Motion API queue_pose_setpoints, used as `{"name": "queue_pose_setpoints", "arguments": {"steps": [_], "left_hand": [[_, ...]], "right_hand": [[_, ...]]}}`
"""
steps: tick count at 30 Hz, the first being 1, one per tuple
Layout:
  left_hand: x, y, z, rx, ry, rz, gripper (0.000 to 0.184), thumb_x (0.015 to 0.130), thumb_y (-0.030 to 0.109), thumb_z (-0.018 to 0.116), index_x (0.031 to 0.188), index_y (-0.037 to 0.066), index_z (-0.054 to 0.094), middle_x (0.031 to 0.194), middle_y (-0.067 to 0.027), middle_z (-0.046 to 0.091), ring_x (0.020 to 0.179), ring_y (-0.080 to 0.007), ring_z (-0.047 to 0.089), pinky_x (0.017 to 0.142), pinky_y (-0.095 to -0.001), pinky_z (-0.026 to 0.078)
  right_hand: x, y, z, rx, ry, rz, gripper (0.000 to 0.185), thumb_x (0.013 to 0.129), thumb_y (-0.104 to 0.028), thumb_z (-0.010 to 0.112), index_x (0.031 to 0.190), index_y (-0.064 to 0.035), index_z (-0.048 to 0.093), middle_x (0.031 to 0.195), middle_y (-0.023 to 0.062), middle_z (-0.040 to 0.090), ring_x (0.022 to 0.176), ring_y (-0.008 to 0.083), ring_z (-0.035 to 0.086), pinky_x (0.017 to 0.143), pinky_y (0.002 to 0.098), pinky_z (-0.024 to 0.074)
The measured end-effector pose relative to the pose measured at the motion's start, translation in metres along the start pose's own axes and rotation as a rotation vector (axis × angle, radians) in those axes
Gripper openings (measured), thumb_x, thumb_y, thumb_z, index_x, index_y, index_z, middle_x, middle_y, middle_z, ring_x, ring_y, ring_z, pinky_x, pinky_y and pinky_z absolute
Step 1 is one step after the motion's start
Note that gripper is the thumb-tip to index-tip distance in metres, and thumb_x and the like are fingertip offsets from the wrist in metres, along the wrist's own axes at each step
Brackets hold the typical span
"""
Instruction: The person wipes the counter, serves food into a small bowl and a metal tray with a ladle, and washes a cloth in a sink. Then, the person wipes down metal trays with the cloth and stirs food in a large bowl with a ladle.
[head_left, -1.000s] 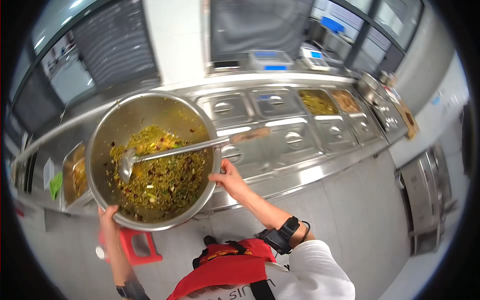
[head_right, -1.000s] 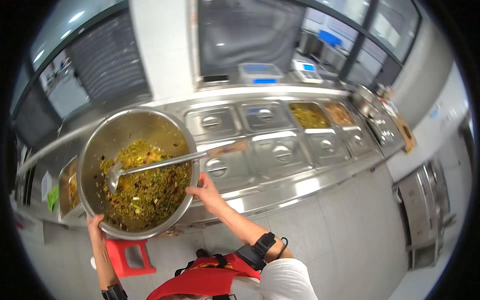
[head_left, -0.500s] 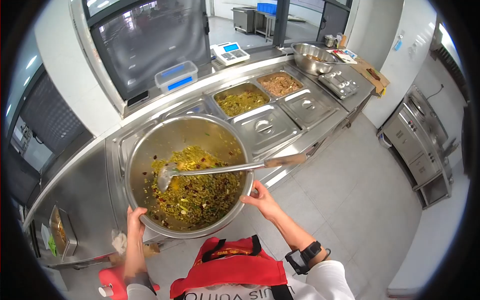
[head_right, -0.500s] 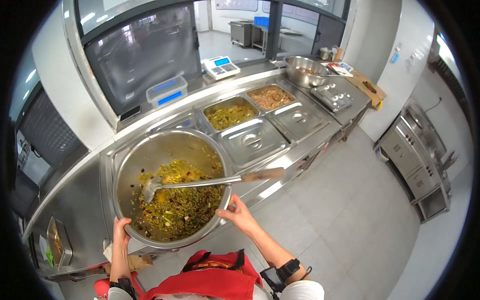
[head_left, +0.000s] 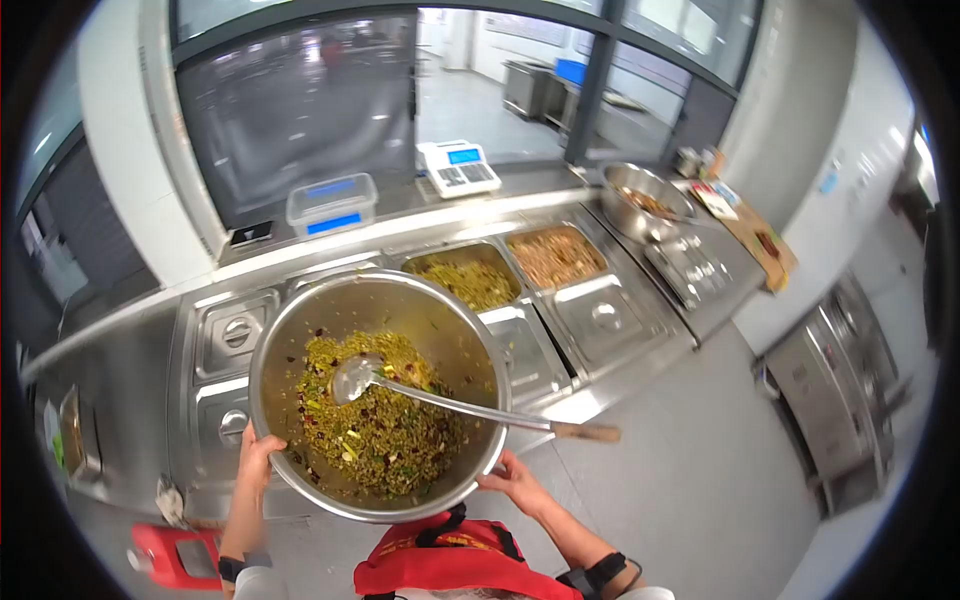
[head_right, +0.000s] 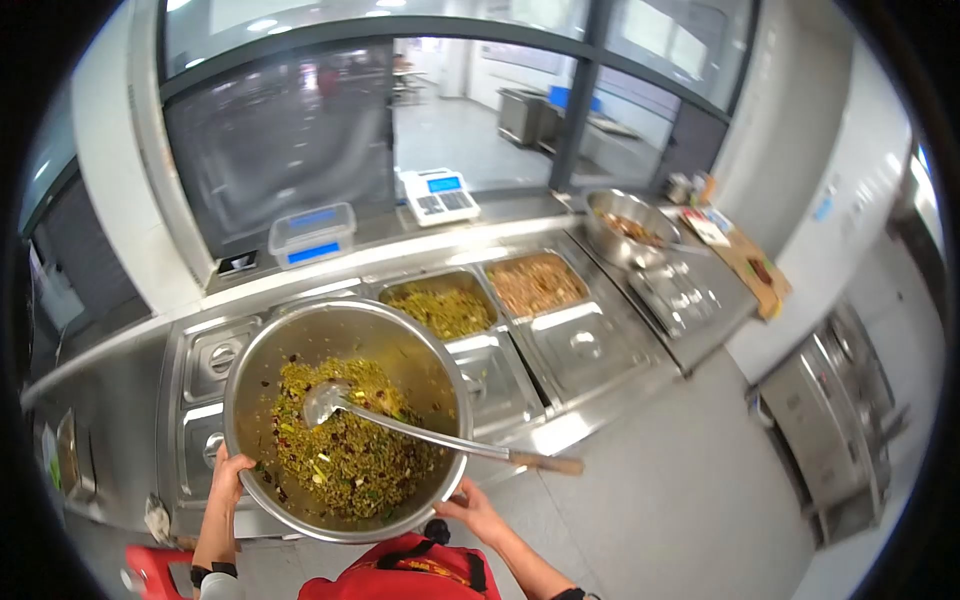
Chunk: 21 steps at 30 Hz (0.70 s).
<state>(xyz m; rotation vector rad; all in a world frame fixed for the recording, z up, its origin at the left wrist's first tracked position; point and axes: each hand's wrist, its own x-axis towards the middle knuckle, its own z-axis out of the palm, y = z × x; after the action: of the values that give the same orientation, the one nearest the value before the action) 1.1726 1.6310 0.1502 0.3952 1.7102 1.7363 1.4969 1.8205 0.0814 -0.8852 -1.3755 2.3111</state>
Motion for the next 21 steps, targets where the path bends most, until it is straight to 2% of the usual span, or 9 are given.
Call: {"name": "queue_pose_setpoints", "arguments": {"steps": [6,9,10,12,14,16,17,18,21], "left_hand": [[-0.02,-0.04,0.001,0.0,0.156,0.139,0.055,0.051,-0.005,0.048,0.105,0.001,0.046,0.086,-0.007,0.054,0.076,-0.017,0.052,0.066,-0.025,0.041],[-0.051,-0.045,0.018,-0.003,0.302,0.115,0.053,0.052,-0.005,0.047,0.104,0.0,0.046,0.084,-0.0079,0.054,0.072,-0.0172,0.052,0.062,-0.026,0.042],[-0.062,-0.05,0.02,-0.008,0.348,0.107,0.052,0.052,-0.005,0.046,0.104,0.0,0.046,0.083,-0.0083,0.054,0.071,-0.017,0.051,0.062,-0.0258,0.042],[-0.075,-0.071,0.027,-0.038,0.456,0.102,0.051,0.053,-0.004,0.046,0.103,-0.001,0.045,0.082,-0.009,0.053,0.069,-0.0167,0.051,0.06,-0.0253,0.042],[-0.1,-0.065,0.055,0.003,0.561,0.098,0.048,0.055,-0.002,0.045,0.103,-0.001,0.045,0.076,-0.0073,0.051,0.063,-0.0149,0.048,0.055,-0.0236,0.04],[-0.12,-0.061,0.076,0.029,0.648,0.095,0.047,0.056,-0.002,0.046,0.102,-0.001,0.045,0.071,-0.005,0.049,0.059,-0.013,0.046,0.051,-0.0235,0.037],[-0.127,-0.058,0.091,0.004,0.707,0.093,0.046,0.056,-0.002,0.047,0.102,-0.001,0.045,0.07,-0.0049,0.049,0.06,-0.0131,0.046,0.051,-0.0234,0.038],[-0.134,-0.06,0.097,0.002,0.735,0.067,0.047,0.056,-0.002,0.048,0.103,-0.001,0.045,0.071,-0.0048,0.049,0.06,-0.0129,0.047,0.052,-0.0236,0.038],[-0.143,-0.071,0.116,-0.002,0.773,0.184,0.044,0.056,-0.001,0.047,0.1,-0.001,0.046,0.074,-0.0059,0.05,0.062,-0.0133,0.048,0.053,-0.0236,0.04]], "right_hand": [[0.045,0.017,-0.054,-0.059,-0.292,0.083,0.03,0.081,-0.017,0.052,0.106,-0.0044,0.044,0.101,0.0045,0.05,0.093,0.0158,0.05,0.079,0.0312,0.0434],[0.062,0.01,-0.088,-0.345,-0.499,0.124,0.026,0.082,-0.02,0.05,0.104,-0.0052,0.046,0.099,0.0032,0.052,0.091,0.0143,0.051,0.076,0.0288,0.0434],[0.058,-0.011,-0.087,-0.607,-0.579,0.126,0.024,0.083,-0.02,0.049,0.102,-0.0056,0.047,0.096,0.0056,0.053,0.091,0.0128,0.051,0.073,0.0261,0.043],[0.053,-0.073,-0.084,-1.013,-0.687,-0.154,0.022,0.079,-0.024,0.053,0.094,-0.0084,0.052,0.097,0.0075,0.054,0.083,0.0149,0.053,0.067,0.0278,0.0435],[0.063,-0.122,-0.077,-1.214,-0.496,-1.1,0.03,0.074,-0.024,0.056,0.1,-0.011,0.051,0.102,0.0105,0.051,0.09,0.0236,0.05,0.072,0.0342,0.0409],[0.081,-0.153,-0.077,-1.53,-0.497,-1.06,0.058,0.066,-0.031,0.061,0.118,-0.0169,0.04,0.112,0.014,0.041,0.104,0.0327,0.039,0.083,0.0419,0.0328],[0.095,-0.149,-0.088,-1.654,-0.556,-0.981,0.064,0.065,-0.031,0.061,0.122,-0.0191,0.035,0.111,0.0145,0.042,0.1,0.0325,0.041,0.081,0.0411,0.0341],[0.104,-0.146,-0.094,-1.726,-0.59,-1.07,0.065,0.067,-0.027,0.06,0.125,-0.0209,0.031,0.103,0.0134,0.046,0.093,0.0301,0.046,0.076,0.0393,0.0391],[0.124,-0.143,-0.094,-1.746,-0.772,-0.887,0.064,0.069,-0.019,0.058,0.126,-0.0222,0.027,0.092,0.0113,0.048,0.085,0.0269,0.051,0.068,0.0362,0.044]]}}
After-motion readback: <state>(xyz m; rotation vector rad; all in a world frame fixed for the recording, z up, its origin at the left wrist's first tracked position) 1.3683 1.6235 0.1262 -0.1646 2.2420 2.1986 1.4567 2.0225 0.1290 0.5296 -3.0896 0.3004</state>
